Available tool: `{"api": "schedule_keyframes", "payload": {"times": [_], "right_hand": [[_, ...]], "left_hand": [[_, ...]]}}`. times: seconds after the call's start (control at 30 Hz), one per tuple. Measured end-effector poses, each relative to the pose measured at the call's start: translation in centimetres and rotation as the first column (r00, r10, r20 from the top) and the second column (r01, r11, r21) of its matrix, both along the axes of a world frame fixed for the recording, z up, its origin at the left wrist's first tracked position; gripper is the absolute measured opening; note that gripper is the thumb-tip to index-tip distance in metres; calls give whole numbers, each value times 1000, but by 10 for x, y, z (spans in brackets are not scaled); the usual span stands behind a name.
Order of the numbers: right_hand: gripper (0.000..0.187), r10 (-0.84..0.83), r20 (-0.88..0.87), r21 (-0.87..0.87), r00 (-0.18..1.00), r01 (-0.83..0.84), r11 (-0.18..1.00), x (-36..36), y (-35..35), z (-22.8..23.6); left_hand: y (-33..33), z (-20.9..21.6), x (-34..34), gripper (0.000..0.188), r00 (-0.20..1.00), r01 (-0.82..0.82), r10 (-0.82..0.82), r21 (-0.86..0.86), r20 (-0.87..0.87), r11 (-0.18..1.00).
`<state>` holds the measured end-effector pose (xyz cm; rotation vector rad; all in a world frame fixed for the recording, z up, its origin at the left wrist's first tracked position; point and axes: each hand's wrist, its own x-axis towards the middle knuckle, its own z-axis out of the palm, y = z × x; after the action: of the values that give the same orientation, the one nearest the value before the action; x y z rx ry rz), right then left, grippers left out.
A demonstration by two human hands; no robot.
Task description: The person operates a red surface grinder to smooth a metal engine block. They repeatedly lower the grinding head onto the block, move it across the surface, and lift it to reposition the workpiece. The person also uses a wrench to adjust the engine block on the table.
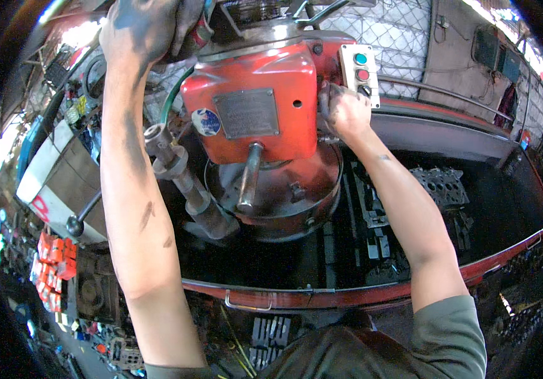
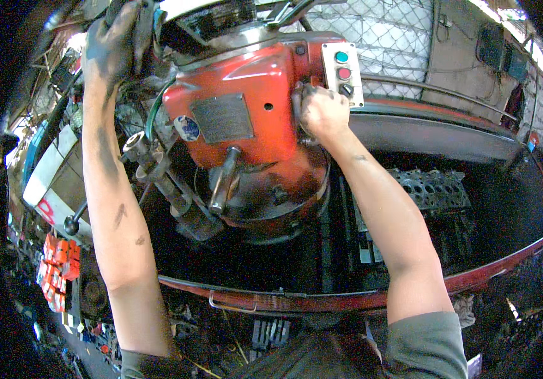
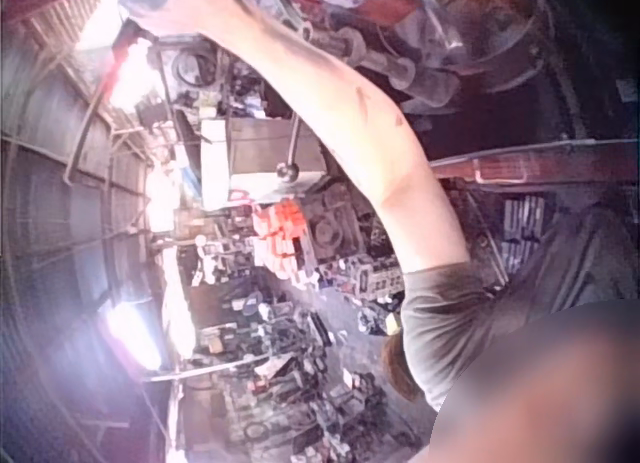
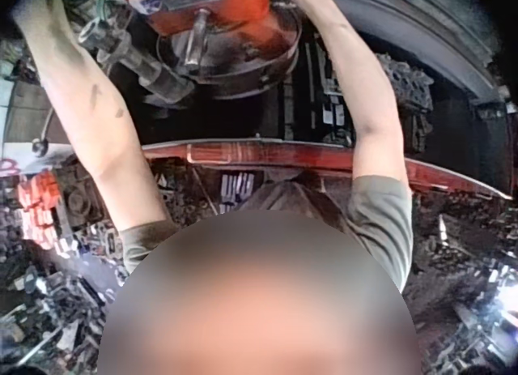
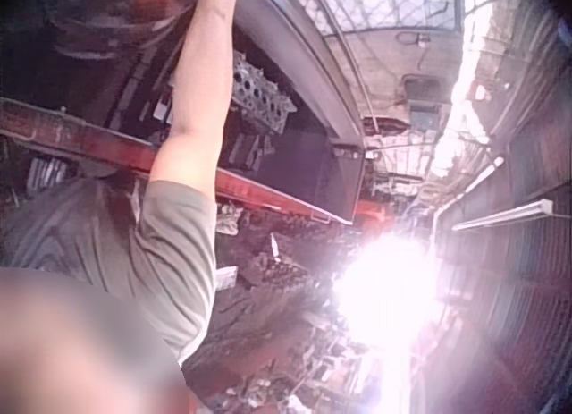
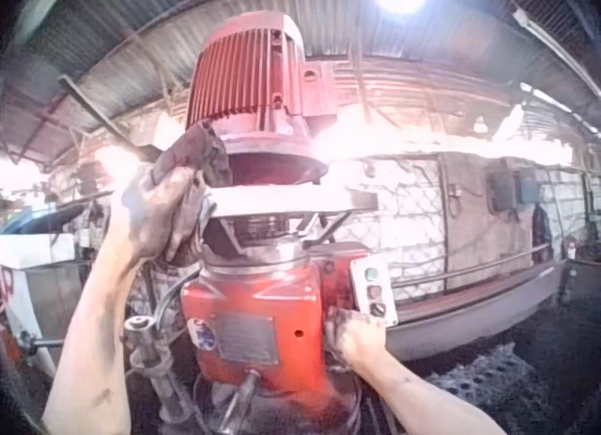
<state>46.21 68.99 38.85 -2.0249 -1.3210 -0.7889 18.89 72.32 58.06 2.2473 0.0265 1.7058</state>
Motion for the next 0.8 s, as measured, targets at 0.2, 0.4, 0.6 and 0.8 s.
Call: {"api": "schedule_keyframes", "payload": {"times": [0.2, 0.4, 0.6, 0.8], "right_hand": [[34, -86, 244, 28, 966, 81, 996, 2, 4, 0], [32, -136, 238, 287, 962, 64, 956, 1, -18, 10], [41, -180, 157, 248, 971, 138, 959, 37, -52, 23], [46, -205, 195, 127, 959, 183, 975, 49, -50, 26]], "left_hand": [[50, 0, -15, 32, 993, -91, 102, 170, -60, 981], [87, 17, -29, 35, 526, -725, 808, 637, 266, 262], [80, 16, -21, 31, 559, -767, 827, 417, 62, 488], [80, 18, -24, 30, 574, -726, 811, 531, 117, 437]]}}
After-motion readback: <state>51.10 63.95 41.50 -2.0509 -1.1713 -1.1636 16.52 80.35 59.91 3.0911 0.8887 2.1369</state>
